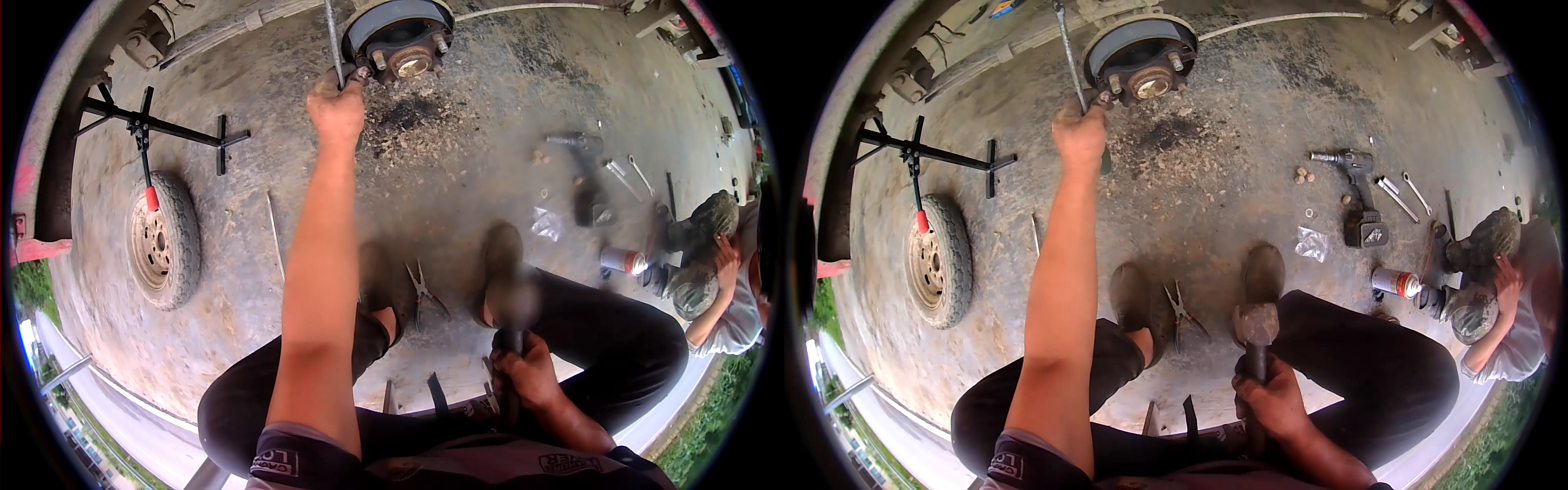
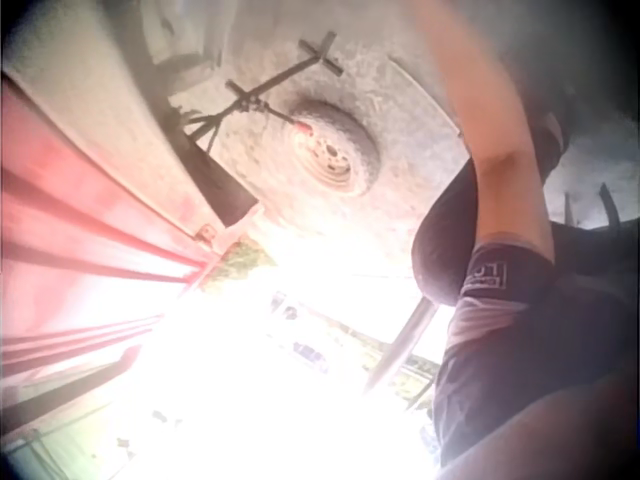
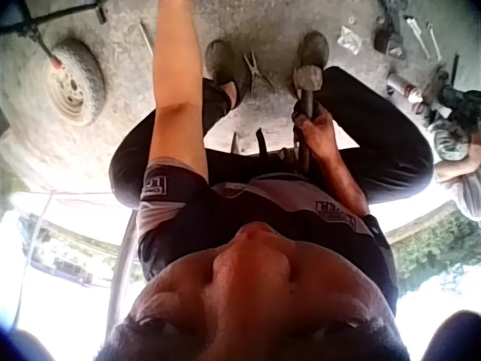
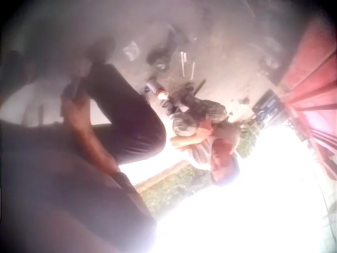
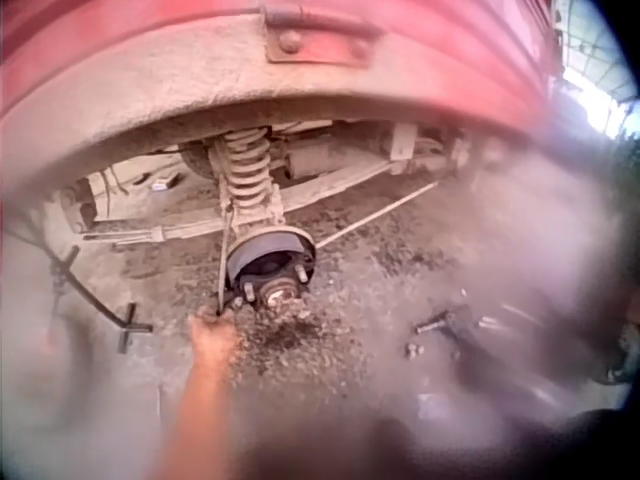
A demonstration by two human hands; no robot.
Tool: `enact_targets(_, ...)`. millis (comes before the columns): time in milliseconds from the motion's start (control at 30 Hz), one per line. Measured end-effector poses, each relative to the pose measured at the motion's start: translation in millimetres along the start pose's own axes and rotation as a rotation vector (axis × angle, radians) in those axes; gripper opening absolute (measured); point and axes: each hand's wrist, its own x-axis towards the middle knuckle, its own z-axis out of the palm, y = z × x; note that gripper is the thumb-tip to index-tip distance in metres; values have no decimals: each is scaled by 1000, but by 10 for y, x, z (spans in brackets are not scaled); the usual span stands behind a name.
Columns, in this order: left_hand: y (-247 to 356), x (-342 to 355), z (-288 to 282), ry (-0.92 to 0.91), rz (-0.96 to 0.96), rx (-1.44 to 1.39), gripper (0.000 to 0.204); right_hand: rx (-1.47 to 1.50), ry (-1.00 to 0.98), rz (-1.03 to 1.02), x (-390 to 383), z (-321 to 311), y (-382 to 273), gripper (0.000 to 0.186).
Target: The person removes a brake drum from a vehicle wheel assembly, manipulates the internal brake shoe components with a screwdriver and pliers, cleans the parts using a spray can, and slides the drum back onto the axle.
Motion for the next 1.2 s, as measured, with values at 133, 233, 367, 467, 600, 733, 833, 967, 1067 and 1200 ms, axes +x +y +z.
enact_targets(133,-17,-3,-54,4,-13,53,27,-1,34,-6,-9,111,-41,11)
enact_targets(233,-36,22,-52,15,48,33,26,-51,50,-14,9,141,-70,10)
enact_targets(367,-83,44,-46,21,105,24,25,-67,54,-9,32,95,-18,10)
enact_targets(467,-112,62,-40,27,145,23,25,-74,32,20,28,65,-16,11)
enact_targets(600,-178,119,-63,37,197,31,24,-93,34,24,23,53,-22,10)
enact_targets(733,-67,92,-109,-12,142,53,24,-94,9,-47,45,-10,64,11)
enact_targets(833,24,43,-138,-10,156,81,25,-103,4,-27,65,-57,130,13)
enact_targets(967,-14,51,-109,-25,176,16,26,-55,28,24,1,-2,19,9)
enact_targets(1067,-78,45,-94,33,218,36,25,-33,8,49,-8,5,-21,10)
enact_targets(1200,-76,57,-87,43,236,29,25,-98,20,8,41,-65,83,11)
